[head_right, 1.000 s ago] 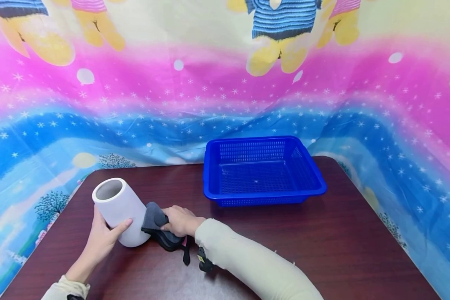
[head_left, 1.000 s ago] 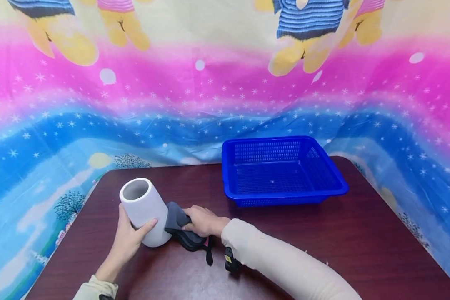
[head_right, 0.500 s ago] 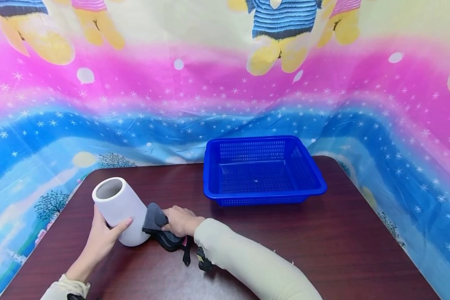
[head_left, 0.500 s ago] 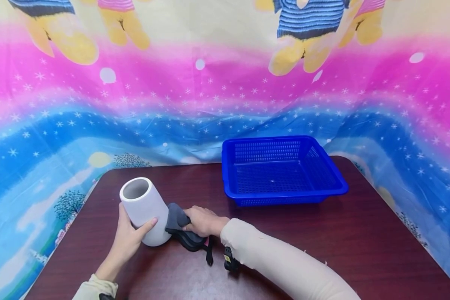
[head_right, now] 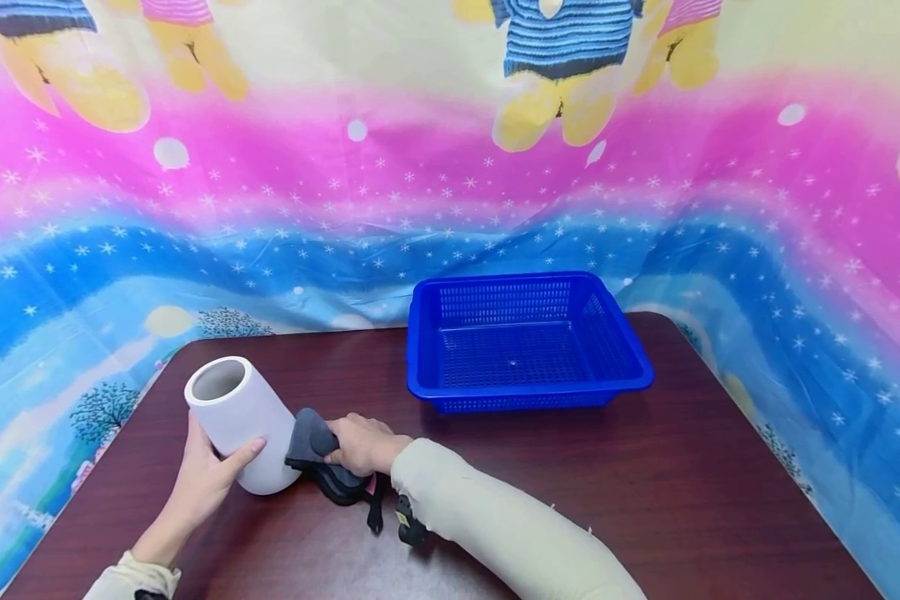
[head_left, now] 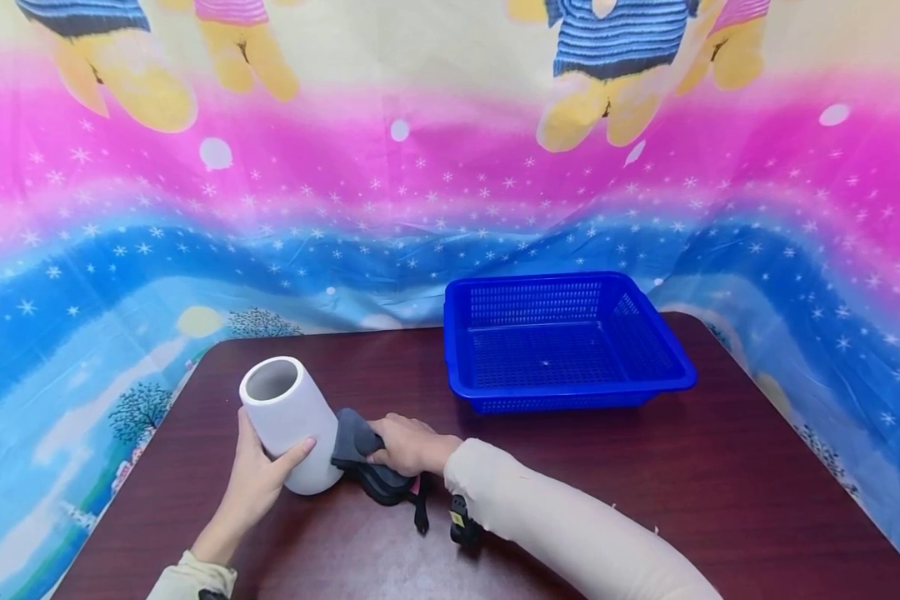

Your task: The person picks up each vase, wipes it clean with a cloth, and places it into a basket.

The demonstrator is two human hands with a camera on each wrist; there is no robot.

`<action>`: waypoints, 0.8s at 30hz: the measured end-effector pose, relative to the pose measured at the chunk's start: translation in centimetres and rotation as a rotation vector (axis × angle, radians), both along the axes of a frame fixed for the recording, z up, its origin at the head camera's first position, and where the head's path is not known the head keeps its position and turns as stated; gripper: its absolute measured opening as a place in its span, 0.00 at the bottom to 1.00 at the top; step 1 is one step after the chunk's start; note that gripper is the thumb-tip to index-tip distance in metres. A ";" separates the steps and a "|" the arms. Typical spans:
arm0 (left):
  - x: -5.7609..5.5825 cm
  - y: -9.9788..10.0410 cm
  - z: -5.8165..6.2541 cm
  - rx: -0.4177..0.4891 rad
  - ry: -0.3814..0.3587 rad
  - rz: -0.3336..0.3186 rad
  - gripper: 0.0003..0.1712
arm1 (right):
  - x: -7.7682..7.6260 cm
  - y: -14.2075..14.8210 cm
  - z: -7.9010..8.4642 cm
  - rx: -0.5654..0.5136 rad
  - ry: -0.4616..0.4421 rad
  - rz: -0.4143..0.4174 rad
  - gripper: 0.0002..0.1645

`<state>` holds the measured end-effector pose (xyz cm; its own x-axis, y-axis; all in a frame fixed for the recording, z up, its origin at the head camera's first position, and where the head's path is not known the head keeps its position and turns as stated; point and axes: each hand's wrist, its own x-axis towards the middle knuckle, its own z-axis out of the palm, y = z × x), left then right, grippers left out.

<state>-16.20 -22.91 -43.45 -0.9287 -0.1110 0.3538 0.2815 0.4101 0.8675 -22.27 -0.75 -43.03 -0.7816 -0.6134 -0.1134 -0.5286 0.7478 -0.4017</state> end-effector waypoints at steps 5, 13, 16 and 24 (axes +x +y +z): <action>0.0 0.0 0.0 -0.002 0.004 0.001 0.49 | -0.1 0.5 -0.1 -0.038 -0.012 0.029 0.23; 0.0 0.0 0.0 0.003 -0.006 0.003 0.49 | -0.4 1.0 0.0 -0.063 -0.028 0.050 0.31; -0.1 0.0 -0.1 -0.001 -0.020 0.008 0.49 | -0.4 1.1 0.2 -0.057 -0.028 0.044 0.33; 0.1 0.1 0.1 0.010 -0.012 -0.006 0.49 | -0.6 1.8 1.1 -0.077 -0.038 0.040 0.34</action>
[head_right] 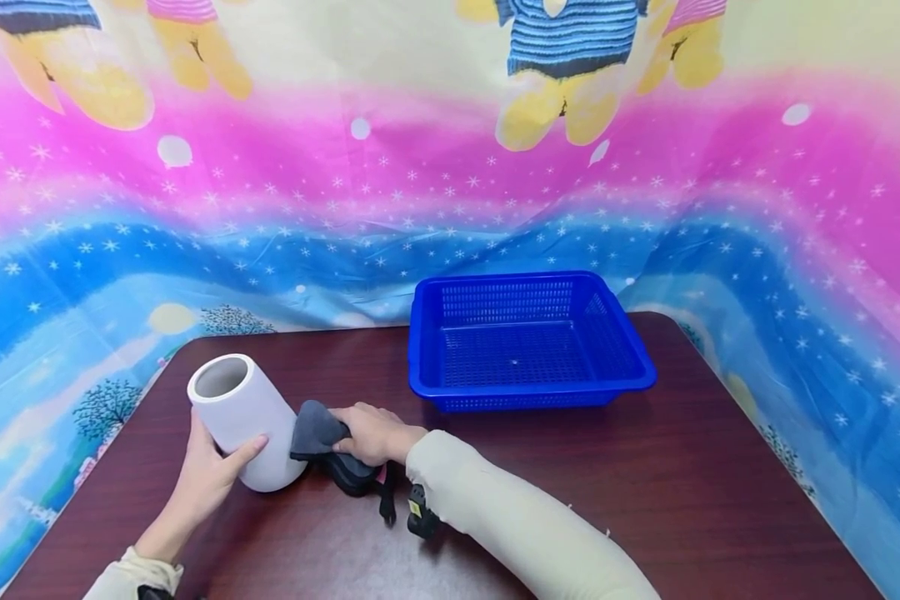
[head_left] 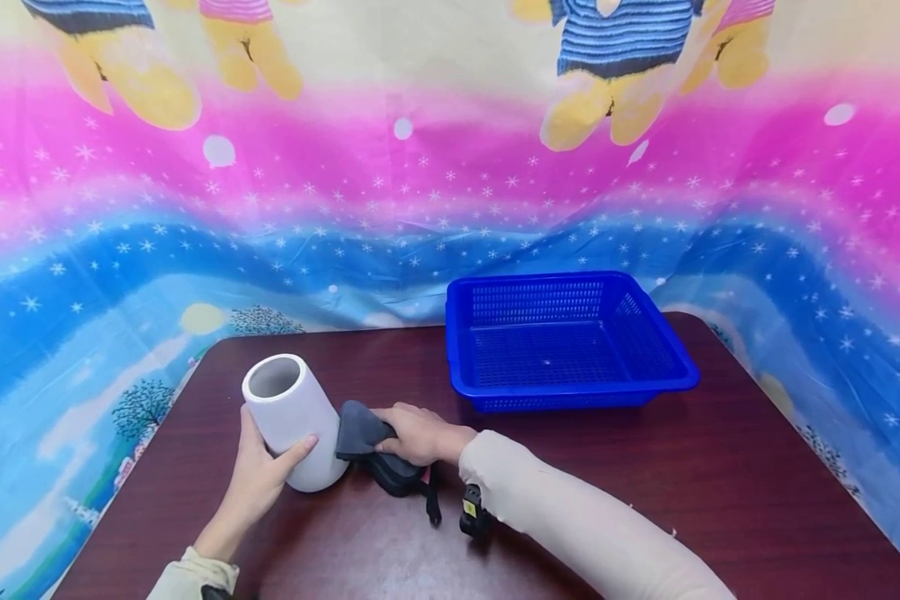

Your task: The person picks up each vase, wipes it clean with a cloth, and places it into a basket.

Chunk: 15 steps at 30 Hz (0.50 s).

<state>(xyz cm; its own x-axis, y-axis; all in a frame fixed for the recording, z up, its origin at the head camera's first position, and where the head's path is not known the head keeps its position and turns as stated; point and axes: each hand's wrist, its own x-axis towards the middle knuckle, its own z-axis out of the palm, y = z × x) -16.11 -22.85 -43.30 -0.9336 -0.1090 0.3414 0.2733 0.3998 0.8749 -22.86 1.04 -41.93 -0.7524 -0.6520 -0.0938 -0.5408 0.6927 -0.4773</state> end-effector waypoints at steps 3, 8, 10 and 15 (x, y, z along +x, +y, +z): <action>0.0 0.0 0.0 0.003 -0.004 0.001 0.50 | -0.1 0.1 0.2 -0.015 0.011 -0.001 0.33; -0.1 0.0 0.0 0.001 -0.010 0.002 0.50 | -0.3 0.2 0.5 -0.049 0.037 -0.001 0.31; -0.1 0.0 0.0 0.002 -0.005 0.001 0.50 | -0.4 0.2 0.6 -0.069 0.045 0.006 0.29; 0.0 -0.1 0.0 0.002 0.004 -0.004 0.49 | -0.4 0.3 1.4 -0.117 0.052 0.014 0.28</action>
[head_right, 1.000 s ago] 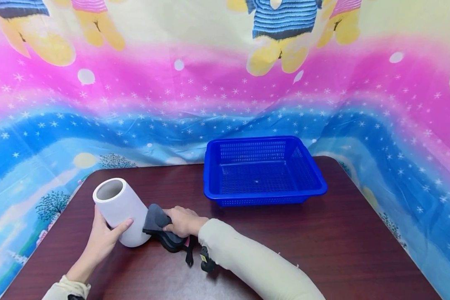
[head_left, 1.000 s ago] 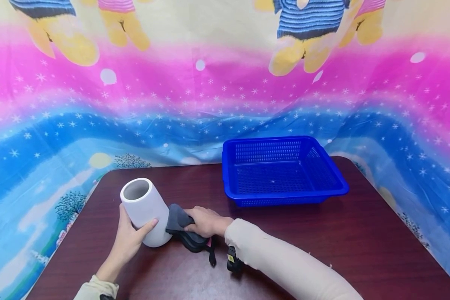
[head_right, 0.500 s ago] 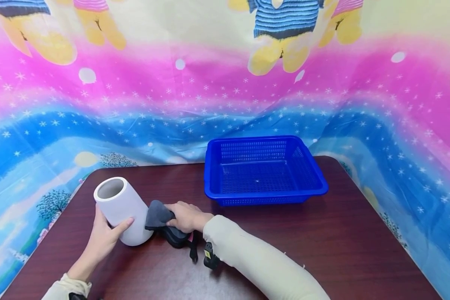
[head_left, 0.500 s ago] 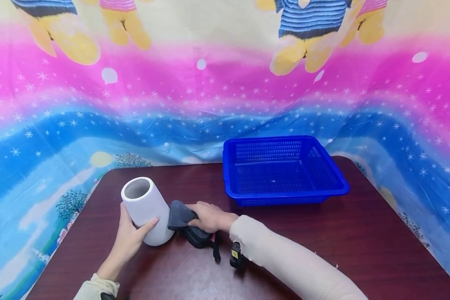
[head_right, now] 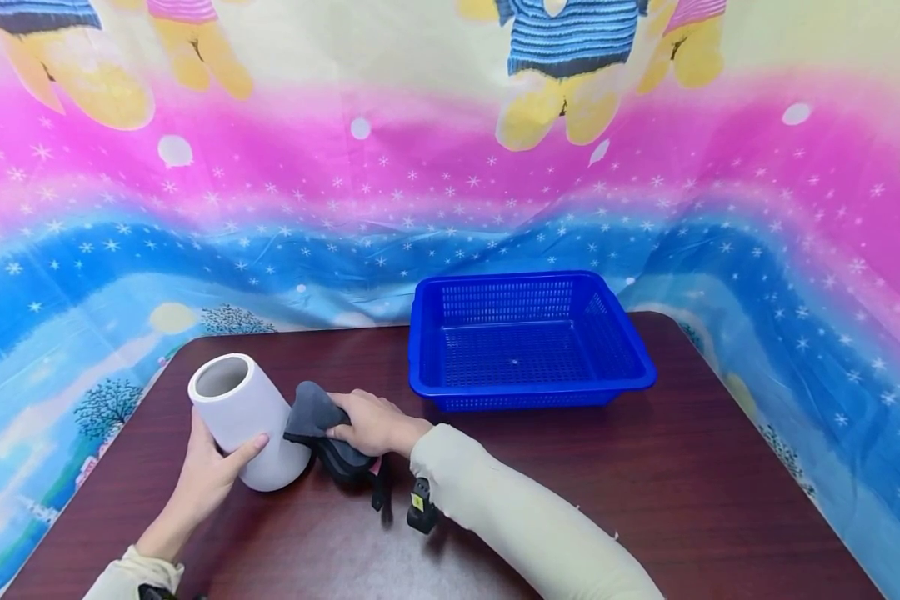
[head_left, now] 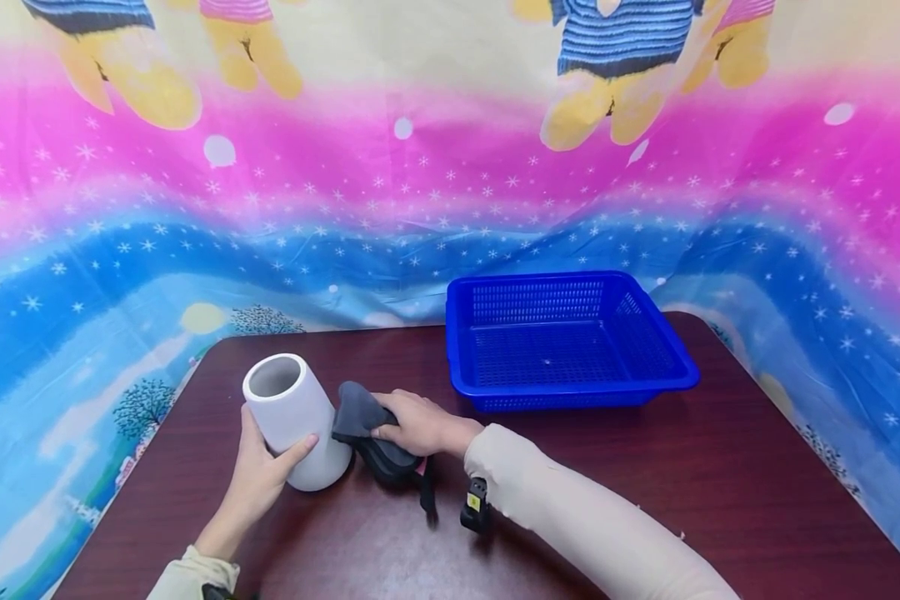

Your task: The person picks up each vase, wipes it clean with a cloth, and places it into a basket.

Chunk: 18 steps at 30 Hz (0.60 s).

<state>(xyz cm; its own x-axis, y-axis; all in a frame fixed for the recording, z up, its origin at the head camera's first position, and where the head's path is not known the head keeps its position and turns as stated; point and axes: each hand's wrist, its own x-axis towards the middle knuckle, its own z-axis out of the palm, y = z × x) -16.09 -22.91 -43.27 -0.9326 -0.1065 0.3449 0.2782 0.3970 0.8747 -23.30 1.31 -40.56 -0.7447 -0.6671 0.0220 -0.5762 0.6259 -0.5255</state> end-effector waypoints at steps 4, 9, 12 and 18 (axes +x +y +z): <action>0.0 0.0 0.0 -0.004 -0.006 -0.002 0.49 | -0.1 0.1 0.8 -0.026 0.002 0.001 0.27; 0.0 0.1 0.0 -0.002 -0.004 0.001 0.50 | 0.0 0.1 2.0 -0.062 0.005 0.005 0.26; 0.0 0.1 -0.1 0.008 0.009 0.000 0.50 | 0.1 0.0 2.7 -0.083 0.002 0.005 0.27; -0.1 0.2 -0.2 0.012 0.026 0.000 0.50 | 0.2 0.0 3.6 -0.114 0.010 0.007 0.28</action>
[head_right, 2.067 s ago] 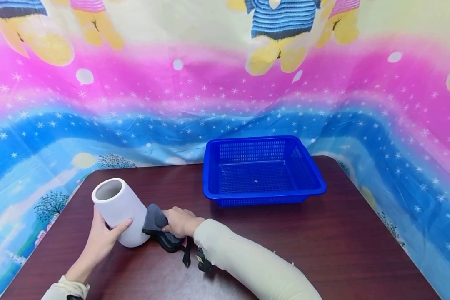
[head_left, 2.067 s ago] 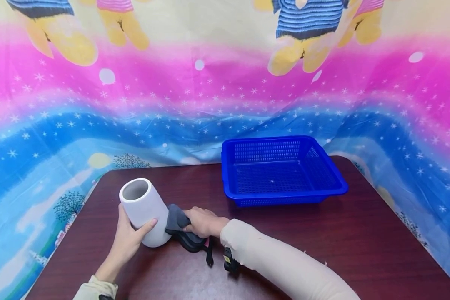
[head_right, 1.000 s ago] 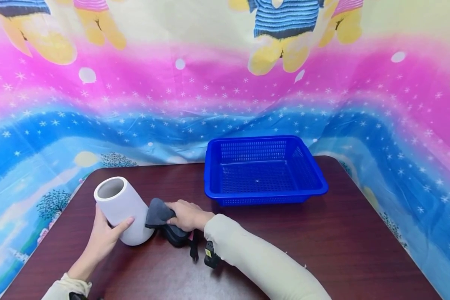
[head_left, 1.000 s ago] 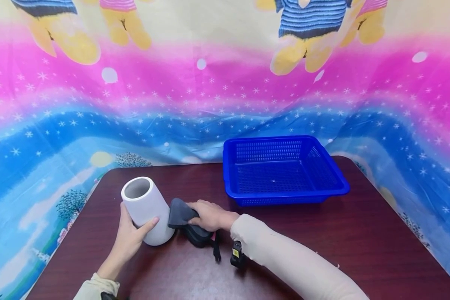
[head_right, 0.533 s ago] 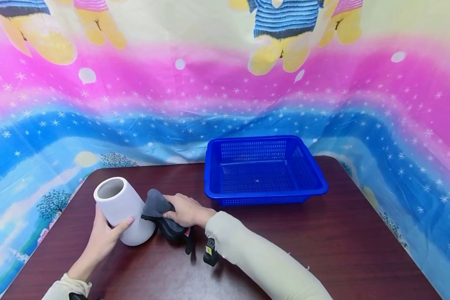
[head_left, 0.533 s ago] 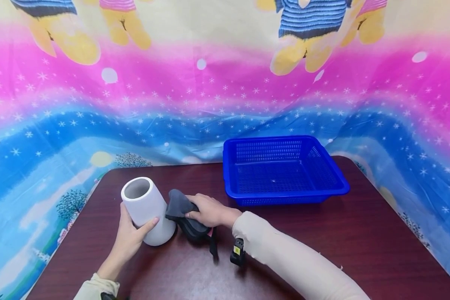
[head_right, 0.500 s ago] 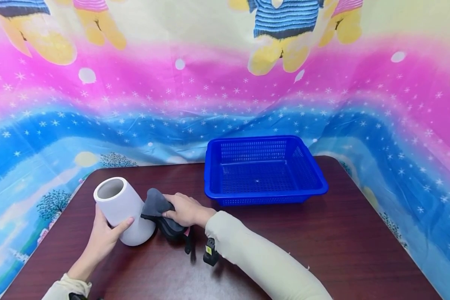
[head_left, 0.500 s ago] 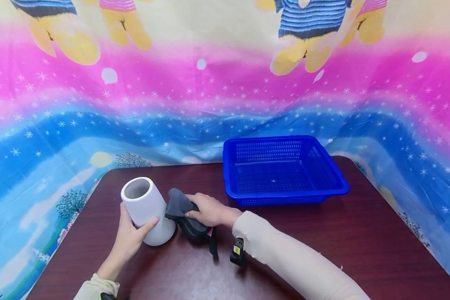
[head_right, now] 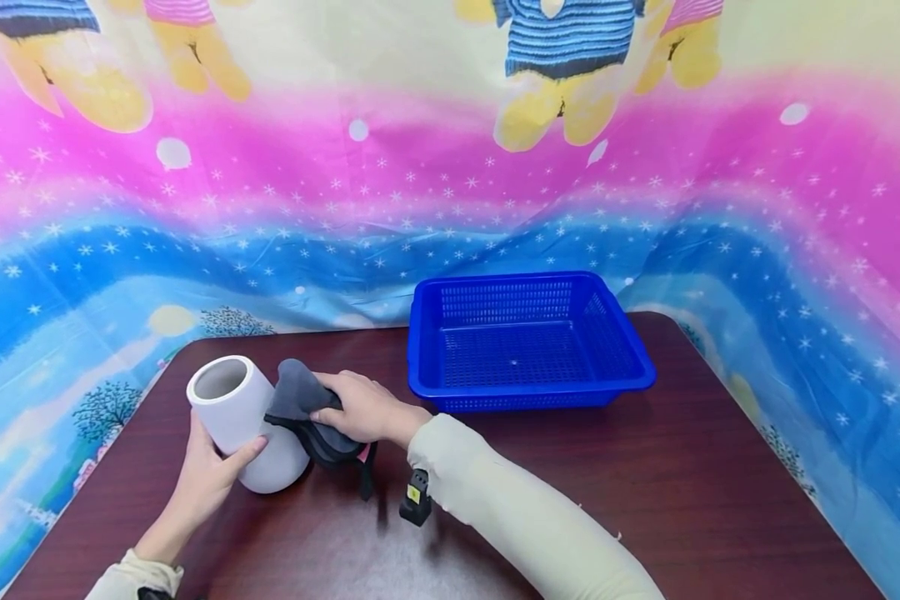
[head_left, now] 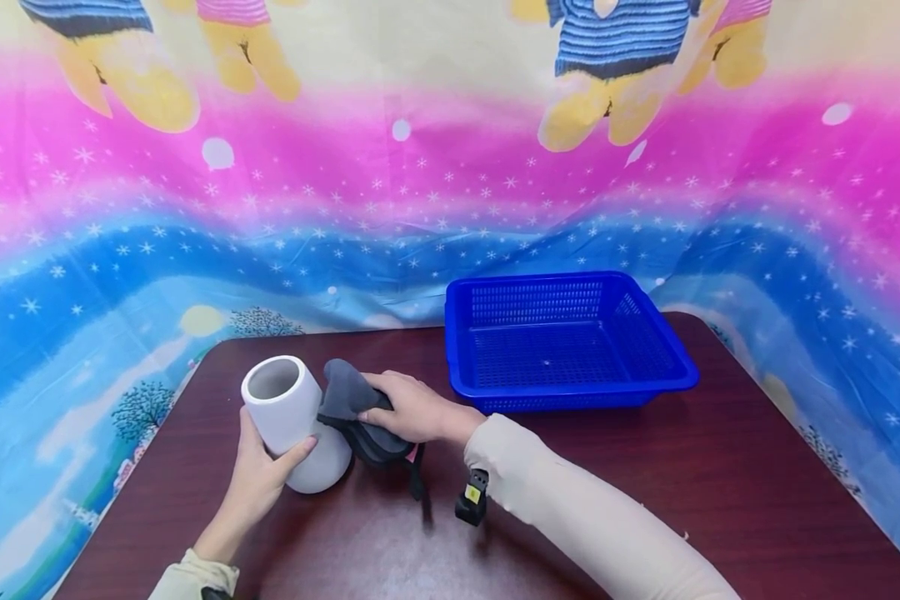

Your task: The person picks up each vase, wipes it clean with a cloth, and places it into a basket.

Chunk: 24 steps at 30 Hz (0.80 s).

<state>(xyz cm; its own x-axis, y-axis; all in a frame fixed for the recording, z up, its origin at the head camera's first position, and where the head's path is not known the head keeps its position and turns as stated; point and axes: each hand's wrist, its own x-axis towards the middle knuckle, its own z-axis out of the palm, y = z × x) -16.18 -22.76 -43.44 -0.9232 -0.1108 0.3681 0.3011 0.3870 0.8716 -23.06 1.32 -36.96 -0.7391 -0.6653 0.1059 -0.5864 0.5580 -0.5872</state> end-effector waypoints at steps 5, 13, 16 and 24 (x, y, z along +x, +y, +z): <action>-0.1 0.0 0.0 -0.007 -0.004 0.005 0.51 | -0.2 -0.1 0.8 -0.013 0.024 0.007 0.30; 0.0 -0.1 0.1 -0.033 -0.023 0.008 0.51 | -0.2 -0.6 2.1 -0.014 0.041 0.022 0.32; 0.0 -0.1 0.1 -0.029 -0.024 0.005 0.50 | -0.1 -0.9 2.5 -0.003 0.056 0.022 0.34; 0.0 -0.1 0.1 -0.017 -0.018 -0.005 0.49 | -0.1 -1.8 3.4 0.045 0.088 0.013 0.36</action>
<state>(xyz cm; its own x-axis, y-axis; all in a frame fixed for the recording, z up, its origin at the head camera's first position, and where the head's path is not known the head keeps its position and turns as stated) -16.18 -22.88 -43.37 -0.9300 -0.1004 0.3535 0.2875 0.4003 0.8701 -23.14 -0.44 -33.58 -0.7193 -0.6805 0.1394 -0.6420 0.5746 -0.5077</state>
